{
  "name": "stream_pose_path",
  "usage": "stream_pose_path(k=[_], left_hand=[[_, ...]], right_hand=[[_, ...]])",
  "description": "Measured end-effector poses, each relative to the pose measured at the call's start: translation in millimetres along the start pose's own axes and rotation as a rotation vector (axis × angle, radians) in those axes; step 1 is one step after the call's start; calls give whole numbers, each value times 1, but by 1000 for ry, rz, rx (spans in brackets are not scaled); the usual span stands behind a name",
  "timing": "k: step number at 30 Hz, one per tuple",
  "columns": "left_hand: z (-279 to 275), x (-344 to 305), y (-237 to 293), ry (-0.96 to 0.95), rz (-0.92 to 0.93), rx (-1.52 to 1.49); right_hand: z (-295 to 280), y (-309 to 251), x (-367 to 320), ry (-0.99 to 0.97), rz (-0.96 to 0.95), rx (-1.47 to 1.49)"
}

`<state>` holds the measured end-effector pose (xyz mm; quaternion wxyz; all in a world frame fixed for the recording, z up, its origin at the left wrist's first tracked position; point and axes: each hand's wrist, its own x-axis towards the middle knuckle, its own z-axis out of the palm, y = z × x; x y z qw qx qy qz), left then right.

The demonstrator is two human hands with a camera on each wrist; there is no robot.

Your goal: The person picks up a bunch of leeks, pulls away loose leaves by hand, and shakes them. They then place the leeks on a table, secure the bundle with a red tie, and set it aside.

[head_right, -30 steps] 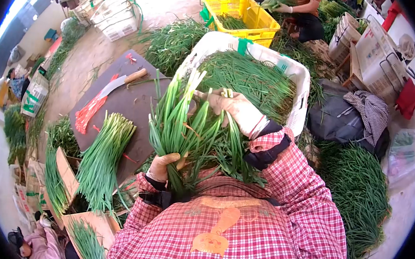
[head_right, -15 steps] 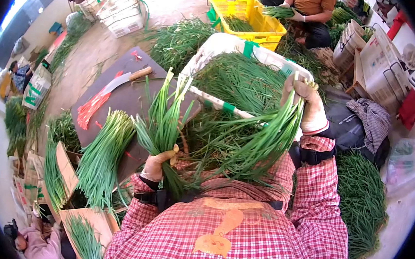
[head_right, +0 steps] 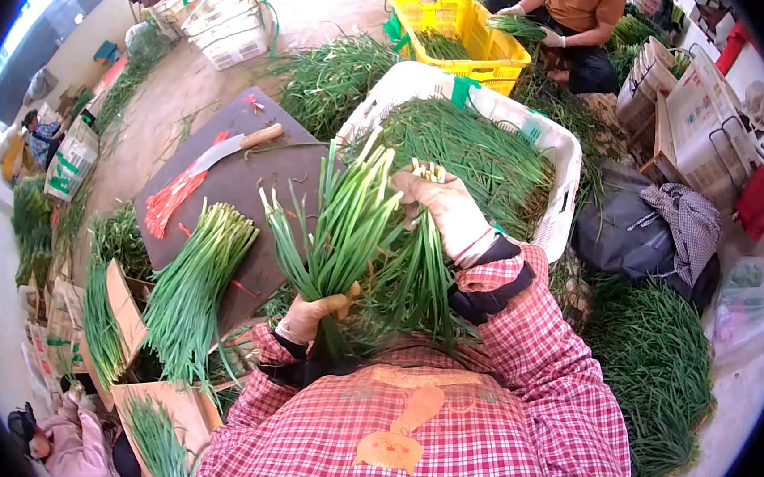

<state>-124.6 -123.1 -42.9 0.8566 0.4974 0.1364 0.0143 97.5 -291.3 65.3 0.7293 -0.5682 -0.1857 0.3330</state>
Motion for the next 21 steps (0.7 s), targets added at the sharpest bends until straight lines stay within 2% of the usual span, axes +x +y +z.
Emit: stream_pose_path(k=[2,3,4,6,8,9,10,11,12,13,14,16,18,21], left_hand=[[0,-3,-1,11,17,-153],[5,-4,-5,165,45,-141],[3,-4,-6,152,63,-150],[-4,0,-6,120,94,-165],[-11,1,-7,84,113,-207],[-19,2,-7,40,105,-212],[-26,4,-7,-10,96,-217],[-30,7,-6,-56,107,-210],[-20,2,-2,107,16,-291],[-22,2,-1,106,-5,-278],[-28,-1,0,111,-25,-269],[-38,-3,-1,81,6,-211],[-39,-4,5,104,94,-86],[-28,-1,9,129,171,-115]], right_hand=[[-1,-11,-7,-48,67,6],[-15,-11,-12,-165,111,149],[-28,-10,-14,-305,2,146],[-48,-9,-15,-380,-240,414],[-64,-31,-26,-150,-330,617],[-72,-45,-29,-137,-344,661],[-84,-49,-31,131,-205,456],[-94,-51,-30,126,-229,200],[-96,-57,-30,124,-246,-56],[-97,-61,-34,89,-253,65],[-105,-63,-32,-23,-278,208],[-97,-77,-33,128,-283,18],[-87,-86,-34,84,-270,-32],[-82,-87,-32,92,-236,-135]])
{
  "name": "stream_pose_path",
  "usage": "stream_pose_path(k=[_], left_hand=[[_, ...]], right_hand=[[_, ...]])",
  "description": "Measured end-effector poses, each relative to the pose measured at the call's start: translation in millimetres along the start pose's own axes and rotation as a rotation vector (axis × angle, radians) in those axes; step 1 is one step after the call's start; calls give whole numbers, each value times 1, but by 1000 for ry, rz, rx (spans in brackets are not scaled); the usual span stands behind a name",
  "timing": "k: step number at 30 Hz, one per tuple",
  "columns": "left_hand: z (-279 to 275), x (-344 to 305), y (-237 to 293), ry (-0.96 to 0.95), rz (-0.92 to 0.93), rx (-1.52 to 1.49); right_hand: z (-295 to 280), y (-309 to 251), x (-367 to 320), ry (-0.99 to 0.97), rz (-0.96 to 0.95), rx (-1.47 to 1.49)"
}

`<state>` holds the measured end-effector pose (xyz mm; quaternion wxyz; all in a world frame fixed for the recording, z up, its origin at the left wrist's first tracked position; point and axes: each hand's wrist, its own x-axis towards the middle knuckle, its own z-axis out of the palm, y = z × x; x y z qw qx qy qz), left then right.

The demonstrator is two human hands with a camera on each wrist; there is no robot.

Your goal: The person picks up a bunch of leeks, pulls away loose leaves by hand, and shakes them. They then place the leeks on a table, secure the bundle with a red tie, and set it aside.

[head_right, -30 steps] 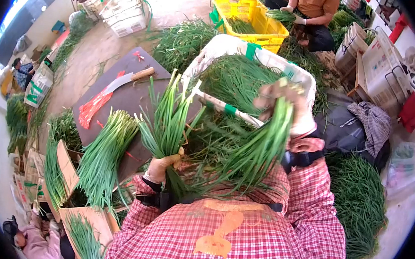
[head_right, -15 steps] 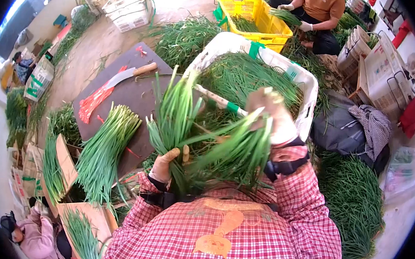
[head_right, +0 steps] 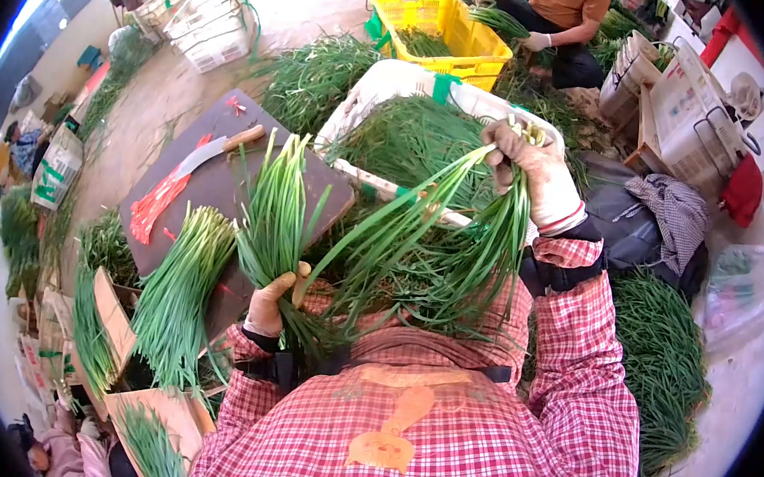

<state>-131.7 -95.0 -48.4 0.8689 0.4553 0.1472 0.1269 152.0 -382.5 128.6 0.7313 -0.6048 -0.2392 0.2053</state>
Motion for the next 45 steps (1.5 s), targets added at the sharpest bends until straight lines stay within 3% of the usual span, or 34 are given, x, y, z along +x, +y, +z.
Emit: stream_pose_path(k=[3,6,11,16,19,22,29,33,37,39,40,41,43,44,45], left_hand=[[19,2,25,15,-4,84],[56,15,51,-12,115,233],[98,41,66,-158,136,289],[105,57,46,-325,80,265],[107,56,36,-332,107,143],[108,53,38,-219,69,213],[62,48,30,-19,48,319],[24,33,22,114,27,318],[-6,19,6,171,-28,290],[-17,11,1,198,-52,259],[-21,8,0,161,-66,227],[-24,3,1,121,-118,170],[-18,-7,10,30,-226,58],[-19,-7,8,-74,-163,85],[-19,-5,5,-112,-154,54]], right_hand=[[17,-2,-3,55,71,-136],[32,1,-5,-35,73,-131],[62,4,-6,-197,108,-58],[72,7,-5,-221,99,-29],[72,9,-3,-229,94,-65],[74,8,-5,-216,132,-92],[52,3,-8,-24,128,-85],[28,-2,-8,24,20,-41],[8,-1,-7,38,57,-17],[-13,4,-4,22,-52,281],[-16,4,-1,-45,-114,460],[-18,-1,0,-83,-210,426],[-7,-9,-5,34,-141,498],[-6,-3,-5,-37,-83,482],[-6,4,-8,-4,-34,237]])
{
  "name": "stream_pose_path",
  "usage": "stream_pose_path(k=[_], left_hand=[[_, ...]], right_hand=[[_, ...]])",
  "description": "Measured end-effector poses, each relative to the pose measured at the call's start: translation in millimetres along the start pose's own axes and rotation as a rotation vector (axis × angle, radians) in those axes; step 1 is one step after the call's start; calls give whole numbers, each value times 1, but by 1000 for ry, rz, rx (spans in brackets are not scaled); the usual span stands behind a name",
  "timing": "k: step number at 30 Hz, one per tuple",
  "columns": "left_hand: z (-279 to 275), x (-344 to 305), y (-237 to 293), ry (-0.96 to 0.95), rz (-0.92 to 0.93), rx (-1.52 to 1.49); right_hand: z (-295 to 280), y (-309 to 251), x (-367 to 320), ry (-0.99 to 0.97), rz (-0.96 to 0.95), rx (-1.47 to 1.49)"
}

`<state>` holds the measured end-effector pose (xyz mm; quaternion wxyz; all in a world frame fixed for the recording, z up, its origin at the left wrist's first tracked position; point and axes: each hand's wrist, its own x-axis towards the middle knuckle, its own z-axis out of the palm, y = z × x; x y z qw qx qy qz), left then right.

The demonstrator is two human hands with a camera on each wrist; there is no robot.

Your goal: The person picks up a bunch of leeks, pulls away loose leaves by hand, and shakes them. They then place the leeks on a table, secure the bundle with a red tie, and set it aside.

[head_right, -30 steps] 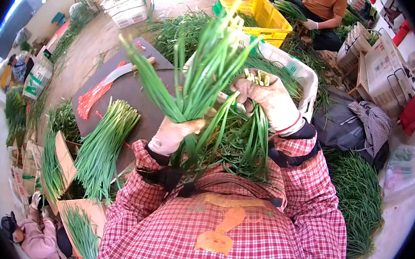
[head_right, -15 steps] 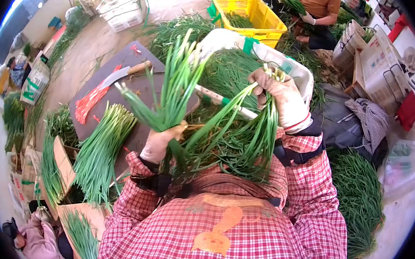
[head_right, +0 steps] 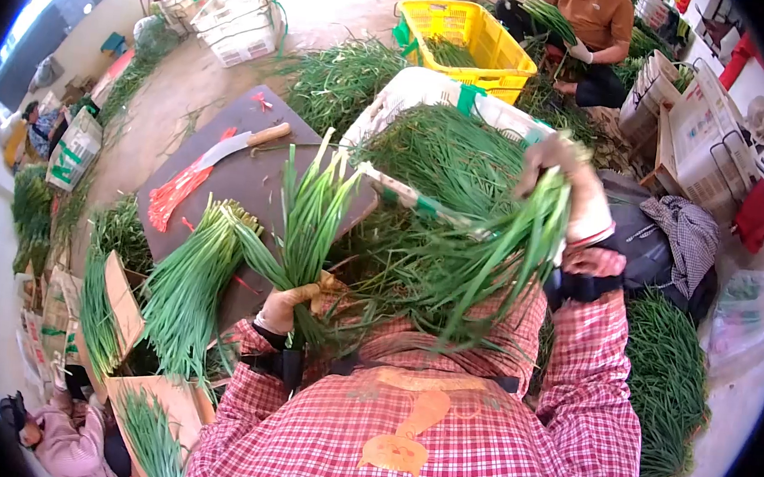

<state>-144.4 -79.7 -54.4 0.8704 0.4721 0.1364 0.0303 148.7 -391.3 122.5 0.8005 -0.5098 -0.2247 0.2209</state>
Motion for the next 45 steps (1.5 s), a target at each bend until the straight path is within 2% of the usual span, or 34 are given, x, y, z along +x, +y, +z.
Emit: stream_pose_path(k=[1,2,3,4,5,6,9,12,13,14,16,17,18,20,22,24,25,28,29,30,32,34,35,37,40,42,44,45], left_hand=[[1,4,-5,-42,10,-28],[3,8,-10,-88,17,-55],[6,12,-16,-117,21,-73],[12,15,-14,-117,8,-27],[21,14,-9,-114,-5,17],[30,14,-5,-110,-18,62],[43,13,-7,-127,-37,49],[52,13,-7,-109,18,39],[52,12,-7,-106,25,26],[51,11,-8,-101,32,13],[48,7,-9,-45,20,36],[43,7,-9,-45,14,30],[40,7,-9,-47,6,26],[44,8,-9,-22,28,27],[48,11,-10,-24,-2,47],[51,12,-11,-35,-69,83],[48,13,-18,-54,-71,106],[52,11,-21,-171,11,-65],[45,9,-21,-225,-52,-190],[47,8,-23,-120,-56,-239],[56,11,-27,86,-65,-336],[54,16,-22,117,-101,-422],[52,19,-20,131,-122,-464],[45,23,-19,150,-166,-587],[36,26,-18,143,-138,-609],[22,26,-17,137,-126,-537],[9,27,-22,175,-118,-501],[4,27,-20,154,-138,-477]], right_hand=[[13,4,-5,17,125,-64],[13,27,0,-53,244,156],[23,44,3,-95,343,8],[51,47,-5,-34,420,-69],[53,65,-6,-83,362,-21],[62,68,-6,-94,306,-168],[79,69,0,-42,326,-200],[63,83,3,-160,309,-234],[57,85,0,-157,234,-222],[50,83,4,-99,342,-45],[31,71,8,52,206,-295],[26,64,12,202,196,-327],[21,54,11,126,235,-251],[28,53,1,-97,273,-336],[46,66,-13,-175,341,-127],[59,79,-15,-166,259,-92],[66,82,-10,-51,363,-185],[77,79,-4,-128,270,-193],[80,73,-6,-90,311,-212],[89,63,-9,-54,352,-234],[83,69,-8,-93,320,-288],[79,67,-10,-119,272,-305],[77,63,-11,-85,303,-295],[69,58,-13,-10,248,-214],[52,47,-13,40,176,-151],[32,38,-10,-2,133,-141],[16,29,-7,56,17,-232],[9,28,-5,68,24,-211]])
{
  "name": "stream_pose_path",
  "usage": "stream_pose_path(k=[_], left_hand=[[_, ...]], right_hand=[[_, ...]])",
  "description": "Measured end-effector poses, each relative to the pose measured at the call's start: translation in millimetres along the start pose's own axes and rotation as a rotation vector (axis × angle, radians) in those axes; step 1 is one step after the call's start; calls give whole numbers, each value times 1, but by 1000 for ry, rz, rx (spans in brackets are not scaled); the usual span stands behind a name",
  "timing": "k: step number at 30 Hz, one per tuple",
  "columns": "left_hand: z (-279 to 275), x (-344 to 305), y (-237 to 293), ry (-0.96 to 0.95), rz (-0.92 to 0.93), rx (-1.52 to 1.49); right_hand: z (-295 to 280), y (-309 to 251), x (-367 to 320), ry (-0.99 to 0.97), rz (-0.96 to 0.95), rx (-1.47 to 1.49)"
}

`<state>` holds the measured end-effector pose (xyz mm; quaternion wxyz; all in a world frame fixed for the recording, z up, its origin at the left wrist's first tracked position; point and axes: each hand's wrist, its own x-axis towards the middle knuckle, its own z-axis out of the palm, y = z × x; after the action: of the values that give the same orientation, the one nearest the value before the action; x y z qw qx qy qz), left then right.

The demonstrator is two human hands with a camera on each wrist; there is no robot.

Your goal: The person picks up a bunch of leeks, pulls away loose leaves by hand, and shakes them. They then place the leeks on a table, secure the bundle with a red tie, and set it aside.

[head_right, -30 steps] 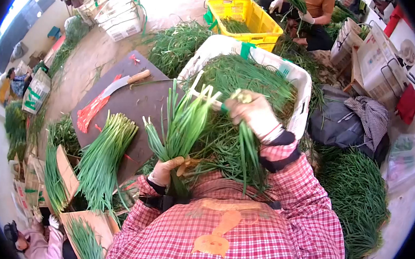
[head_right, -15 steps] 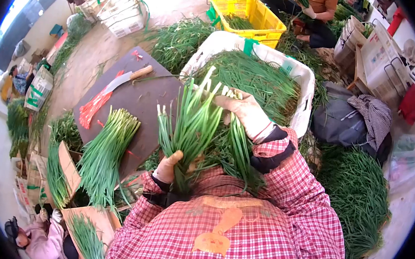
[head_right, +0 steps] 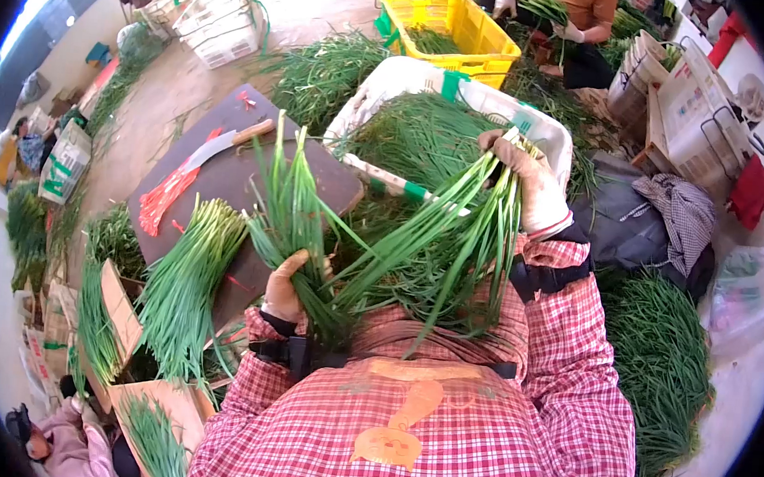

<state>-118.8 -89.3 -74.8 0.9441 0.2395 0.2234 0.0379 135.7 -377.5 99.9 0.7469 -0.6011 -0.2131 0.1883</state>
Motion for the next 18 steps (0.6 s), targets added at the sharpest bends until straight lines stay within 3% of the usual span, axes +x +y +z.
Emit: stream_pose_path(k=[3,5,6,7,9,10,13,14,15,17,18], left_hand=[[-3,-3,2,-118,88,45],[-3,-4,4,-101,135,134],[-3,-5,7,-94,160,184],[-2,-4,12,-109,194,237],[3,-7,14,-124,280,315],[9,-12,16,-75,304,336],[0,-13,24,-134,237,354],[4,-15,18,10,279,359],[-3,-18,21,-90,212,364],[11,-22,19,-86,117,283],[22,-21,16,-109,166,337]], right_hand=[[-19,1,5,-26,55,54],[-24,2,11,-24,150,67],[-18,13,26,0,130,-234],[-19,17,27,5,157,-319],[-18,1,22,8,155,-136],[-20,-1,26,33,-12,-194],[-35,-5,42,59,54,-145],[-40,-4,44,-46,48,-87],[-45,2,50,-158,-46,-182],[-5,-8,31,-102,175,-10],[-1,-8,33,-298,210,-77]])
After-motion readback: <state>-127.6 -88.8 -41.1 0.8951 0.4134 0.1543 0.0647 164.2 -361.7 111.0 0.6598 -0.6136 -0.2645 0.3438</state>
